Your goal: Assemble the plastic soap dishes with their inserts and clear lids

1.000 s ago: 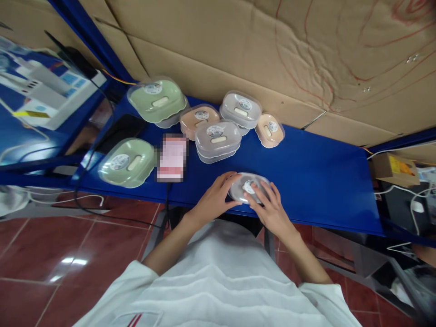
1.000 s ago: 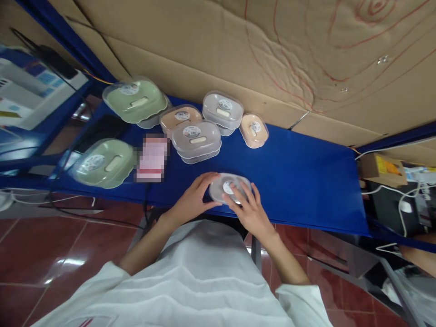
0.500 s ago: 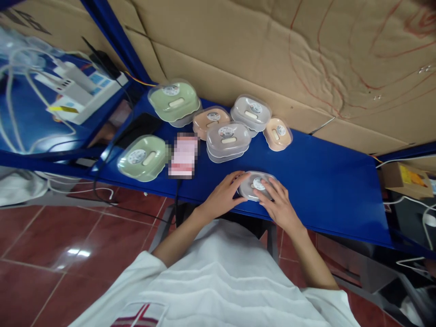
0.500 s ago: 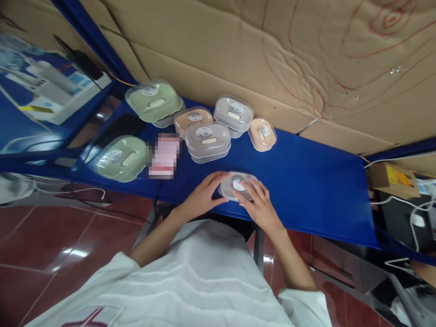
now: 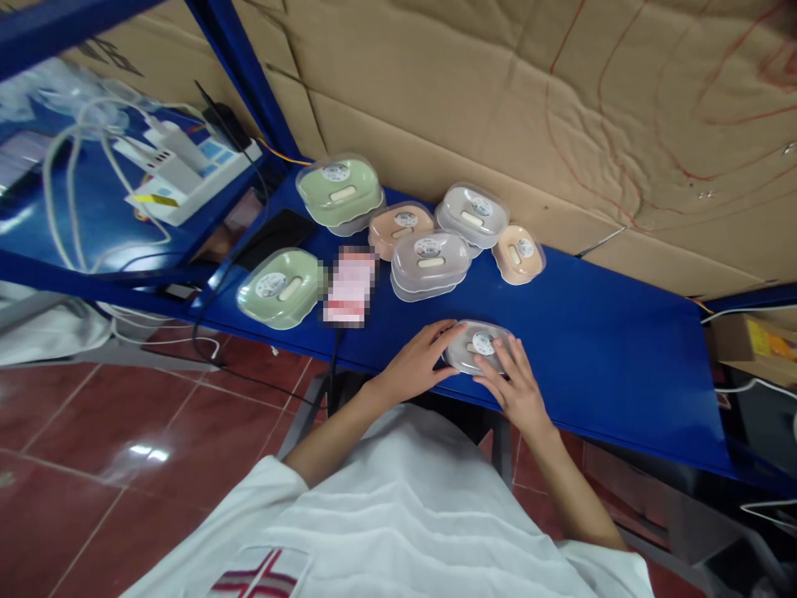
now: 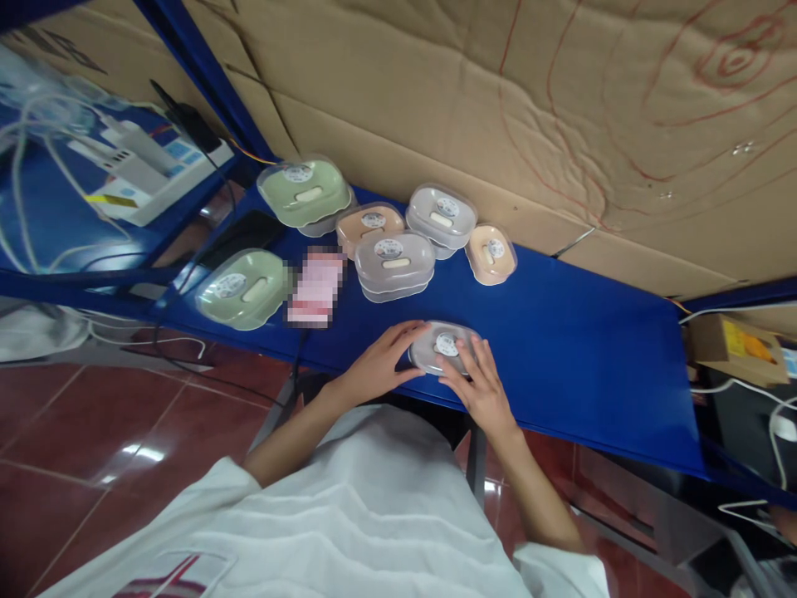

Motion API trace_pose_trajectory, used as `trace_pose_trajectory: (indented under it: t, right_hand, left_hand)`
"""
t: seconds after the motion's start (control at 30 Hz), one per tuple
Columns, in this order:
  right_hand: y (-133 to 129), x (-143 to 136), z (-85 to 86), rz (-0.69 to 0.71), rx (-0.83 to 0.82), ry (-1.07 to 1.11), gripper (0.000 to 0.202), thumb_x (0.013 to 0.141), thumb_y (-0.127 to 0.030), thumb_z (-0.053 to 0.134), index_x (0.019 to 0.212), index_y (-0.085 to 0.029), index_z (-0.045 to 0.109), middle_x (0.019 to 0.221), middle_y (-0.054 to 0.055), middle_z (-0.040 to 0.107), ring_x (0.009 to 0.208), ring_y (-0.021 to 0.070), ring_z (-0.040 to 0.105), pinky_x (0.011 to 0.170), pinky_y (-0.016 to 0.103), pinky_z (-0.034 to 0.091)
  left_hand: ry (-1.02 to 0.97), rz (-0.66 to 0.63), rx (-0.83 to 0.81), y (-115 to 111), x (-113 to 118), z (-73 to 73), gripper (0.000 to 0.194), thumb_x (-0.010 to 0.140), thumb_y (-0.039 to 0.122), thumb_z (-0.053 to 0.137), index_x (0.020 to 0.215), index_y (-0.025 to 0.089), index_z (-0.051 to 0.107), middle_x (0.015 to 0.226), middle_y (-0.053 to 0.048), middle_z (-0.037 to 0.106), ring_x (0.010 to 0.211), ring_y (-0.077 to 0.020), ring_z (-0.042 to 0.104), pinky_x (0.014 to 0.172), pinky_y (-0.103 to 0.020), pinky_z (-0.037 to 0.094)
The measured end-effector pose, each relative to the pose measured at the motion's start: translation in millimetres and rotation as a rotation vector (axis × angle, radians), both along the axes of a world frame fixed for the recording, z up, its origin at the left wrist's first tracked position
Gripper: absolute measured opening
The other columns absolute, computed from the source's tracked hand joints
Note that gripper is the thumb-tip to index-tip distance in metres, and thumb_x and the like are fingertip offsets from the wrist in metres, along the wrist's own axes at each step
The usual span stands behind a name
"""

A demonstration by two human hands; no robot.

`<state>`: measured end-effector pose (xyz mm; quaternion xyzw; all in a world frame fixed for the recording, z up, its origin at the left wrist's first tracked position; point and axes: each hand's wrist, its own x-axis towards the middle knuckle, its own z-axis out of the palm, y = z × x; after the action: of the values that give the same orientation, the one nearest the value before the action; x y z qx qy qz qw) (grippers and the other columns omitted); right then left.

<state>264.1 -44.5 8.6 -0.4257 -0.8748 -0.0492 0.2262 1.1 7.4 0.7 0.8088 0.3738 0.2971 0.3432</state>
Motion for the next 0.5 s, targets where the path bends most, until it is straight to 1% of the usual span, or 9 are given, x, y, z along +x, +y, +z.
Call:
trace_pose_trajectory:
  t: [0.13, 0.2, 0.3, 0.4, 0.5]
  right_hand:
    - [-1.7, 0.7, 0.5, 0.003, 0.063, -0.003, 0.091, 0.092, -0.019, 0.081, 0.168, -0.036, 0.034, 0.172, 0.006, 0.036, 0.159, 0.0364, 0.037, 0.127, 0.064, 0.042]
    - [-3.8, 2.1, -0.7, -0.010, 0.068, -0.002, 0.091, 0.092, -0.021, 0.082, 0.168, -0.035, 0.034, 0.170, 0.006, 0.041, 0.157, 0.0360, 0.041, 0.127, 0.063, 0.043]
    - [-8.1, 3.9, -3.4, -0.066, 0.036, 0.019, 0.091, 0.093, -0.026, 0.081, 0.169, -0.033, 0.031, 0.170, 0.007, 0.041, 0.154, 0.0356, 0.045, 0.125, 0.058, 0.048]
    - [-11.6, 2.8, -4.9, -0.103, -0.012, 0.034, 0.090, 0.095, -0.028, 0.080, 0.170, -0.034, 0.031, 0.171, 0.007, 0.039, 0.155, 0.0365, 0.043, 0.124, 0.057, 0.050]
    - [-12.9, 1.7, -4.9, -0.099, -0.060, 0.058, 0.087, 0.096, -0.028, 0.078, 0.169, -0.037, 0.032, 0.170, 0.006, 0.044, 0.156, 0.0370, 0.043, 0.124, 0.059, 0.049]
  left_hand:
    - [0.002, -0.005, 0.002, -0.9, -0.5, 0.4, 0.084, 0.098, 0.032, 0.074, 0.168, 0.032, 0.028, 0.163, -0.014, 0.047, 0.150, -0.0321, 0.048, 0.124, -0.054, 0.044]
    - [0.009, -0.009, 0.003, -1.6, -1.2, 2.2, 0.083, 0.098, 0.033, 0.073, 0.168, 0.032, 0.028, 0.165, -0.015, 0.046, 0.151, -0.0324, 0.048, 0.125, -0.054, 0.043]
    - [0.021, -0.021, 0.012, -1.8, -1.8, 5.2, 0.084, 0.098, 0.040, 0.074, 0.168, 0.029, 0.029, 0.169, -0.016, 0.042, 0.154, -0.0334, 0.045, 0.126, -0.053, 0.041]
    - [0.026, -0.022, 0.010, -2.2, 1.1, 6.7, 0.082, 0.099, 0.048, 0.071, 0.168, 0.029, 0.030, 0.169, -0.015, 0.043, 0.155, -0.0321, 0.045, 0.127, -0.053, 0.040]
    - [0.043, -0.011, 0.016, -7.2, 3.5, 10.7, 0.080, 0.101, 0.046, 0.069, 0.168, 0.028, 0.030, 0.169, -0.015, 0.043, 0.155, -0.0306, 0.045, 0.126, -0.051, 0.042]
